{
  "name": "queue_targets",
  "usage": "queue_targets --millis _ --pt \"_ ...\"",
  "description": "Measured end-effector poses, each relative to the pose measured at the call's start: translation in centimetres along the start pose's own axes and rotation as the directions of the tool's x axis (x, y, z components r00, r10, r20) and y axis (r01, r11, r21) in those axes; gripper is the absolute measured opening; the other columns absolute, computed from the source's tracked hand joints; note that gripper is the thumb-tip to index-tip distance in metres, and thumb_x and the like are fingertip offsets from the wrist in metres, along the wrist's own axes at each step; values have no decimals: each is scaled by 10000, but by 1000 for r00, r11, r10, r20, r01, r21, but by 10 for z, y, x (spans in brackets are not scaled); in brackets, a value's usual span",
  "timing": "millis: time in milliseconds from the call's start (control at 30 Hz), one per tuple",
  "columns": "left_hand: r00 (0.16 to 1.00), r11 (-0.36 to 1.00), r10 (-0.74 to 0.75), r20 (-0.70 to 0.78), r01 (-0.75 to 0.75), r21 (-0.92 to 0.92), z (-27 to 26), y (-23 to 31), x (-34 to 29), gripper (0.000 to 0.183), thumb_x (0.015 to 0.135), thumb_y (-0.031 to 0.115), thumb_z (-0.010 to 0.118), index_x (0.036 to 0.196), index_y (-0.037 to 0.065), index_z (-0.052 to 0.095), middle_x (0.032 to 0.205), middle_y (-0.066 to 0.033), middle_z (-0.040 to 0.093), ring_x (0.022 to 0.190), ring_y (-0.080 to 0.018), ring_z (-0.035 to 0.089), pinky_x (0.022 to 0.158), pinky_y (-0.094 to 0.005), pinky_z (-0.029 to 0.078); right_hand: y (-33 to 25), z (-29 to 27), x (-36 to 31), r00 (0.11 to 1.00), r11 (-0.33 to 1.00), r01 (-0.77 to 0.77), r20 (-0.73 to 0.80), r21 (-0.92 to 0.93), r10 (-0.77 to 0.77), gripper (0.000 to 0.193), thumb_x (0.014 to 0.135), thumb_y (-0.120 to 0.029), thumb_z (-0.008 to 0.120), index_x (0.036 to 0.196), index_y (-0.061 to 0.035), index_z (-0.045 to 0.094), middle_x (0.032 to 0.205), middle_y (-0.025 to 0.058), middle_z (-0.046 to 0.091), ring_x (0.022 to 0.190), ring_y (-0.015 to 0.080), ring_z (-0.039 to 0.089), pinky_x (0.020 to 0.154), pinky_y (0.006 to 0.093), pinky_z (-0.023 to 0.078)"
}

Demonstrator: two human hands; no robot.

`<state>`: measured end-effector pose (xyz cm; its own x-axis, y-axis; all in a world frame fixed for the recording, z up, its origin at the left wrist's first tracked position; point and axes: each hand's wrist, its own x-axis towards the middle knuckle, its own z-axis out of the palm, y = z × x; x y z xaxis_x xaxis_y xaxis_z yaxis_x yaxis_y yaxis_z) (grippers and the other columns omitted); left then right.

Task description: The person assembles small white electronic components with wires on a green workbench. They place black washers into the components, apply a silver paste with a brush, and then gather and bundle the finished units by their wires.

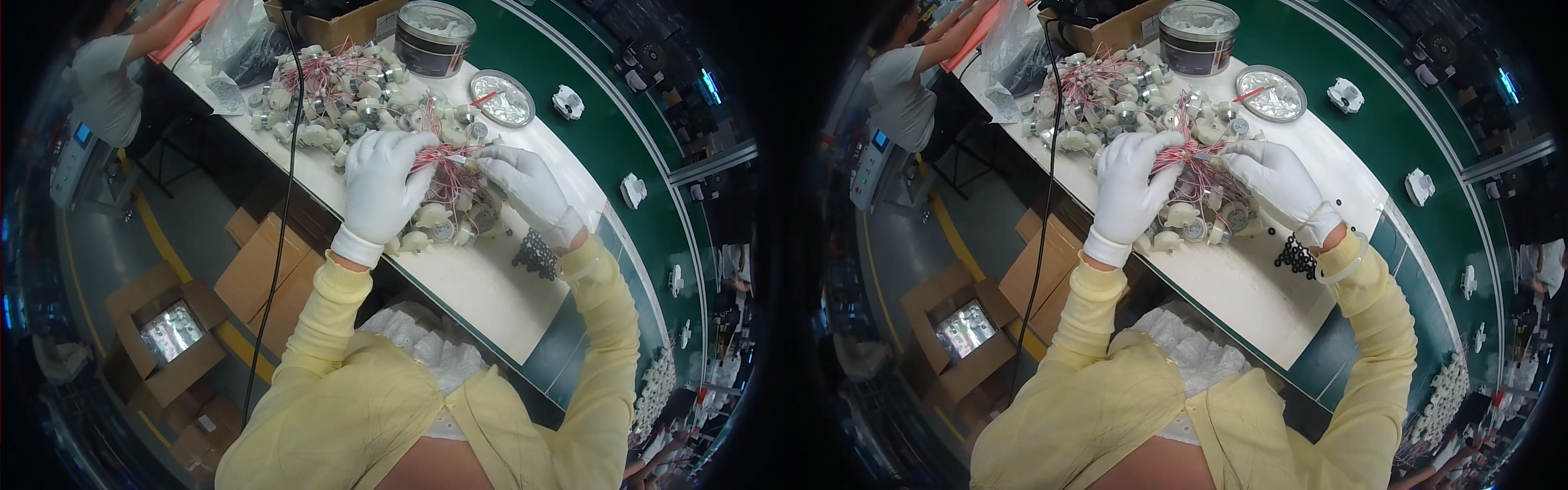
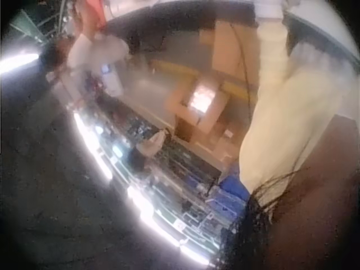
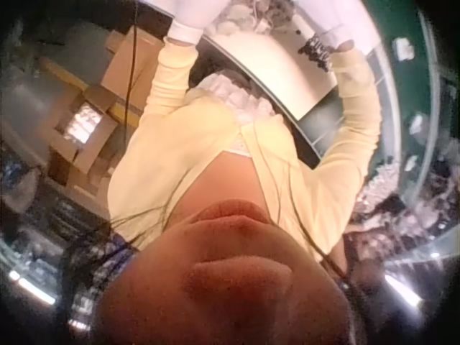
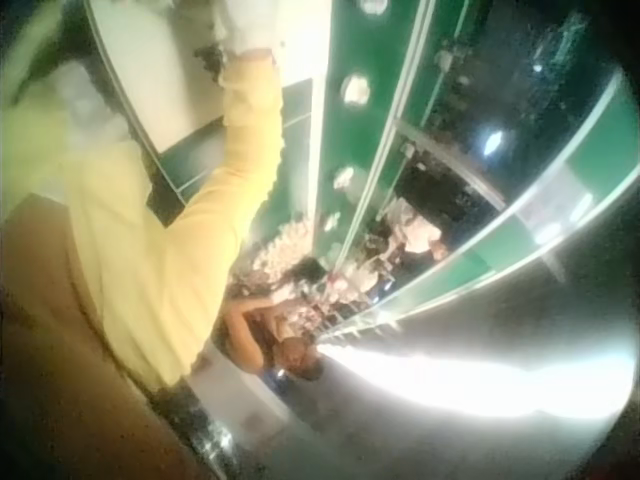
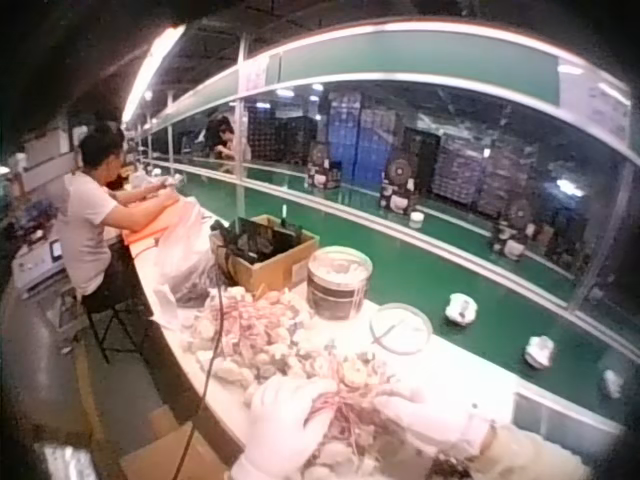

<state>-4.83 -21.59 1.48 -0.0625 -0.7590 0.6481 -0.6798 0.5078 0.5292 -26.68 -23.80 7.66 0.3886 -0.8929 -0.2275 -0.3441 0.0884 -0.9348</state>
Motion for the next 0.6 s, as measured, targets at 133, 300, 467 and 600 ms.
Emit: queue_targets --millis 133,300,467,600 --pt "1000 1000 11 -12 -11 12 1 0 0 283 796 167 719 1075 152 680 1005 -67 644 1040 -304 568 943 -451 412 -8 2 1 1000 1000 -12 -2 -9 12 315 985 -217 540 1099 43 676 954 46 632 846 99 572 768 237 475" --pt "1000 1000 7 25 -7 21 -1 -2 -2 349 805 140 727 1146 134 651 1056 -97 627 1042 -320 557 927 -443 400 -16 3 11 989 988 -142 50 55 139 256 971 -233 553 968 -12 682 765 -17 542 679 70 474 597 219 385" --pt "1000 1000 4 22 -5 14 1 -3 -2 348 817 135 719 1157 122 641 1060 -108 618 1037 -329 553 923 -450 400 -14 6 16 982 971 -186 41 152 182 227 966 -221 549 891 -41 665 665 -60 475 551 36 393 484 206 288" --pt "1000 1000 10 7 -10 19 1 -2 -2 340 820 127 716 1150 118 637 1047 -108 618 1027 -332 553 922 -449 401 -17 4 17 927 841 -373 189 391 324 228 974 -211 518 921 -34 650 619 -83 406 474 22 306 426 206 218"
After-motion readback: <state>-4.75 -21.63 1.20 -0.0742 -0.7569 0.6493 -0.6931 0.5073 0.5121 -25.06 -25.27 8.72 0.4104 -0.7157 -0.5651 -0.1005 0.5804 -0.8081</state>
